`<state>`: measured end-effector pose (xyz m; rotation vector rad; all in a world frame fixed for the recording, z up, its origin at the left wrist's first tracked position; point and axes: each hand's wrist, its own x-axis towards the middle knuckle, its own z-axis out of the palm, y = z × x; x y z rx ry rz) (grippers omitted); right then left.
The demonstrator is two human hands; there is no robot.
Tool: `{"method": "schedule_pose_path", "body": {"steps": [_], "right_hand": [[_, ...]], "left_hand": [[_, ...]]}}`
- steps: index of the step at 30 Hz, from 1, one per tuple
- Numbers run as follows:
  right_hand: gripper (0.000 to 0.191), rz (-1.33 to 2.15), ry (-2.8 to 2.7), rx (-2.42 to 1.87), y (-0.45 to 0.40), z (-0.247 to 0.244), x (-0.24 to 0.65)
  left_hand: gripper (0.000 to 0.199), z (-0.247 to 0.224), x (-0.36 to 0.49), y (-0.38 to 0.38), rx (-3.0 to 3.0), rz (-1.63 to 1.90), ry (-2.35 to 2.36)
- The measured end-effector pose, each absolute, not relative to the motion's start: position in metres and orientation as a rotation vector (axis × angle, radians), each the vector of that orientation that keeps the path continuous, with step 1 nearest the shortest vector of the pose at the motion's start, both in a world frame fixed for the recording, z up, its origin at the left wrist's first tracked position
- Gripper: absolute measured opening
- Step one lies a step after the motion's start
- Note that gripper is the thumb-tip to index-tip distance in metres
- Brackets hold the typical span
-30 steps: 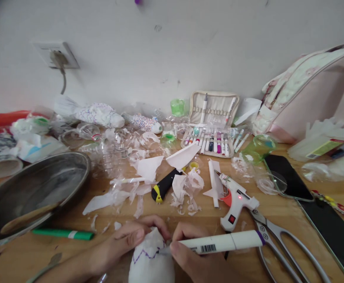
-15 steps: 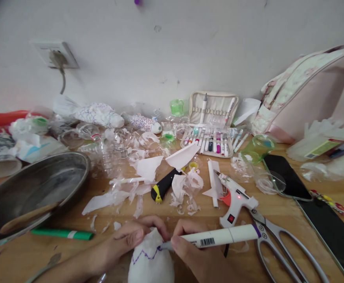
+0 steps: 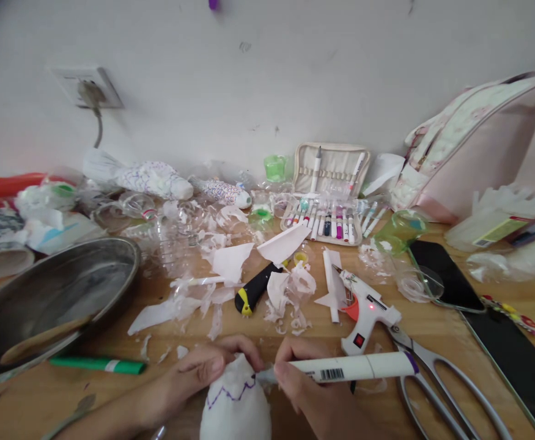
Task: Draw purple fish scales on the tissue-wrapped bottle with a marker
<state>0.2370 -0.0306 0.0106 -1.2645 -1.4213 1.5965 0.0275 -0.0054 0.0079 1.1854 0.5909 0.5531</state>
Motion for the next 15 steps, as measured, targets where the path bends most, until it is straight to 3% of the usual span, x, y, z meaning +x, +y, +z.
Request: {"method": "schedule_pose_path", "body": {"steps": [15], "right_hand": [[0.045,1.565,-1.639,-1.200,-0.0394,0.0049,0.2342]], "left_hand": [[0.042,0.0083,0.0305,-0.0003,1.175,0.485,0.677]]}}
